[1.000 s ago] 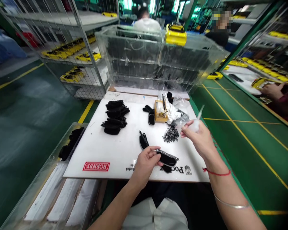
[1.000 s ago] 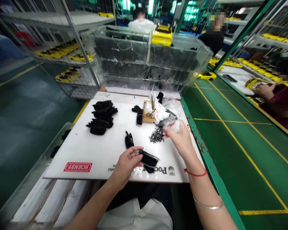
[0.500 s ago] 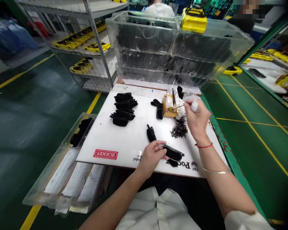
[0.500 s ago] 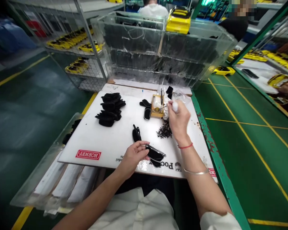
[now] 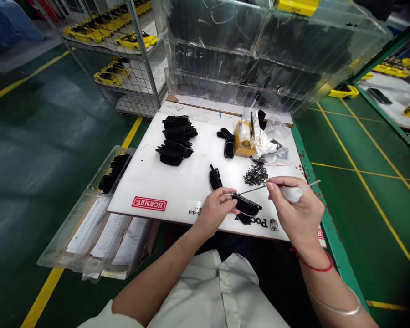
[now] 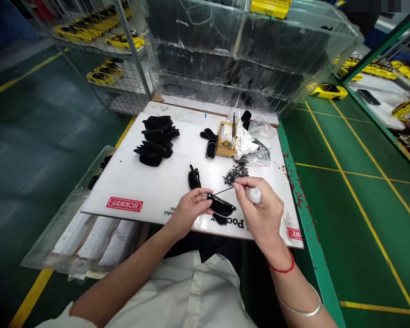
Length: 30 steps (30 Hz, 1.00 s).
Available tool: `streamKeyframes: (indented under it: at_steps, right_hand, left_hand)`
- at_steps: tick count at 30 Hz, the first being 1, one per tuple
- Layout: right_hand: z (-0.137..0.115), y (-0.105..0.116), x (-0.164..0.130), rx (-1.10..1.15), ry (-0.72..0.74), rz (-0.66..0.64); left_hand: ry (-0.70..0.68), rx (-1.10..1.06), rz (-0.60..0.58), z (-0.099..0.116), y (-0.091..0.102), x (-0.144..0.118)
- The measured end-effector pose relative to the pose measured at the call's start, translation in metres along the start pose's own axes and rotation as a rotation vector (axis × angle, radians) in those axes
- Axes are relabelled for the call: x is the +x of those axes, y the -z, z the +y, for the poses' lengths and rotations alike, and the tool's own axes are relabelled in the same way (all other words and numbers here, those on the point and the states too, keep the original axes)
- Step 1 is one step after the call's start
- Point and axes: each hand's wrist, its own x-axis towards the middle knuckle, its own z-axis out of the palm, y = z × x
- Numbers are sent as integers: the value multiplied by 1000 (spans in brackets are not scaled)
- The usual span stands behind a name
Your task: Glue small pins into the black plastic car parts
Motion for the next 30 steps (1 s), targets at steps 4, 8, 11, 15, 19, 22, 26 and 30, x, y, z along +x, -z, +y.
streamKeyframes:
  at_steps: [4, 8, 11, 15, 19, 22, 26, 30]
  right_hand:
    - [2, -5, -1, 5, 10, -33]
    - [1, -8, -3, -3, 44, -73]
    - [0, -7, -3, -14, 81, -75]
    - [-1, -5, -3, -15, 98, -61]
    - [0, -5, -3, -14, 110, -54]
    - [1, -6, -3, -10, 111, -63]
    - [1, -5, -4, -12, 104, -60]
    - [2, -6, -4, -12, 104, -54]
  left_hand:
    - [3, -7, 3, 0, 0, 0]
    - [3, -2, 11, 0, -1, 0]
    - [-1, 4, 6, 0, -1, 0]
    - [-3, 13, -2, 0, 0, 0]
    - [-9, 6, -5, 0, 0, 0]
    - [-10, 4, 0, -1, -1, 1]
    - [-2, 9, 6, -1, -1, 1]
    - [-6, 18, 8, -1, -1, 2]
